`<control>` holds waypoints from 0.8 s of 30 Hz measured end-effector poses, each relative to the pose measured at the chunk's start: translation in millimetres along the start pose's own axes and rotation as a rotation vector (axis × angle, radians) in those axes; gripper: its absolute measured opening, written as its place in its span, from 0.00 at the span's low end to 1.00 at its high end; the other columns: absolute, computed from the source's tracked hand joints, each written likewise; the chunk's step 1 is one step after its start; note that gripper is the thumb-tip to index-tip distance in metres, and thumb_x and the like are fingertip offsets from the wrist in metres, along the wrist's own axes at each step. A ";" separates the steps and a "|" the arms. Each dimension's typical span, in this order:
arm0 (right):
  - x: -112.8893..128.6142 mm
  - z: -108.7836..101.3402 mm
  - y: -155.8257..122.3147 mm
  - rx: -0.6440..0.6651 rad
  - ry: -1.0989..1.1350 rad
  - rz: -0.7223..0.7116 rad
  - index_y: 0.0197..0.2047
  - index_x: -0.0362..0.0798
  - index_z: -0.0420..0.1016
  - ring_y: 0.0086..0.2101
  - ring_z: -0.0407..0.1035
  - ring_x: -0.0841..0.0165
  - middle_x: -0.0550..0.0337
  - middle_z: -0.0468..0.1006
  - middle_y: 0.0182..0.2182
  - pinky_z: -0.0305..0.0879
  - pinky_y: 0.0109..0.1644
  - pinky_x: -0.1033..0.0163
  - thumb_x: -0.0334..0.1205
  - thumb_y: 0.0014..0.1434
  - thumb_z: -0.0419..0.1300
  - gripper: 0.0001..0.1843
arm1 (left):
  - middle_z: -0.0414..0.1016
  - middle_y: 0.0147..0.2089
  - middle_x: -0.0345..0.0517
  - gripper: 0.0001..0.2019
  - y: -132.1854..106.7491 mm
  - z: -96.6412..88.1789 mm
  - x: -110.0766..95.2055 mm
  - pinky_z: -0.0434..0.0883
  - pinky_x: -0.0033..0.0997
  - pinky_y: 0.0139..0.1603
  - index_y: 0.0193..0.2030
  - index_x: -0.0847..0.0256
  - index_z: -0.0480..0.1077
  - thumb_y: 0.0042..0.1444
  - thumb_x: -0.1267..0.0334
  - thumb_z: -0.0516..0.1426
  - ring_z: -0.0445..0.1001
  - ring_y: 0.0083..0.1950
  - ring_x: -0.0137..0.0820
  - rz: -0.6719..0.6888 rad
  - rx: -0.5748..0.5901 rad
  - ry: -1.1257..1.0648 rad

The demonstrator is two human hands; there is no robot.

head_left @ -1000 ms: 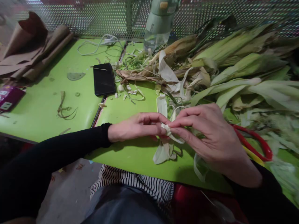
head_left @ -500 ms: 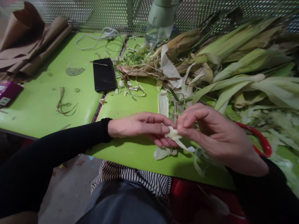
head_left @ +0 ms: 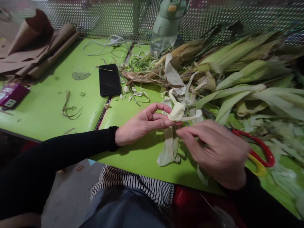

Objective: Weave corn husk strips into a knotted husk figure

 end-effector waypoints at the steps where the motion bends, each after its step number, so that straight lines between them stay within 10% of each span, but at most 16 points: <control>1: -3.4 8.4 0.2 0.058 0.056 0.102 0.36 0.52 0.78 0.29 0.73 0.67 0.57 0.81 0.29 0.66 0.33 0.60 0.34 0.62 0.63 0.04 | 0.83 0.37 0.42 0.12 0.3 -1.2 -0.6 0.73 0.31 0.49 0.46 0.60 0.66 0.59 0.65 0.63 0.81 0.43 0.30 0.026 -0.025 0.012; 6: -25.3 45.6 -10.6 0.252 0.579 0.740 0.38 0.51 0.82 0.23 0.65 0.71 0.59 0.79 0.27 0.59 0.24 0.64 0.52 0.62 0.62 0.14 | 0.83 0.40 0.41 0.19 1.4 -5.1 0.1 0.72 0.33 0.52 0.53 0.58 0.67 0.56 0.66 0.65 0.81 0.44 0.30 0.151 -0.087 0.079; 10: -28.5 57.5 -19.2 0.211 0.954 0.967 0.33 0.51 0.80 0.21 0.59 0.76 0.62 0.77 0.26 0.51 0.19 0.69 0.53 0.56 0.67 0.14 | 0.82 0.47 0.45 0.17 1.6 -3.0 1.1 0.72 0.34 0.57 0.51 0.59 0.72 0.54 0.67 0.66 0.80 0.51 0.34 0.257 -0.064 0.110; 15: -25.0 54.5 -19.9 0.208 0.925 0.911 0.33 0.50 0.77 0.21 0.60 0.76 0.63 0.74 0.24 0.54 0.19 0.69 0.52 0.58 0.64 0.14 | 0.83 0.42 0.44 0.14 0.4 -0.1 1.1 0.74 0.33 0.53 0.47 0.60 0.75 0.54 0.67 0.66 0.80 0.46 0.31 0.223 -0.056 0.071; 24: 5.0 56.5 -7.3 0.533 0.511 0.330 0.28 0.49 0.75 0.24 0.67 0.72 0.63 0.76 0.23 0.61 0.27 0.66 0.41 0.63 0.59 0.12 | 0.80 0.39 0.40 0.11 -4.1 -1.3 -5.5 0.74 0.29 0.49 0.42 0.62 0.74 0.51 0.68 0.67 0.78 0.43 0.27 0.157 -0.203 0.126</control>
Point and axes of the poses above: each hand's wrist, its own y-axis towards the middle knuckle, its own z-axis out of the palm, x = y × z, the point moved 6 cm from there along y, towards the middle knuckle
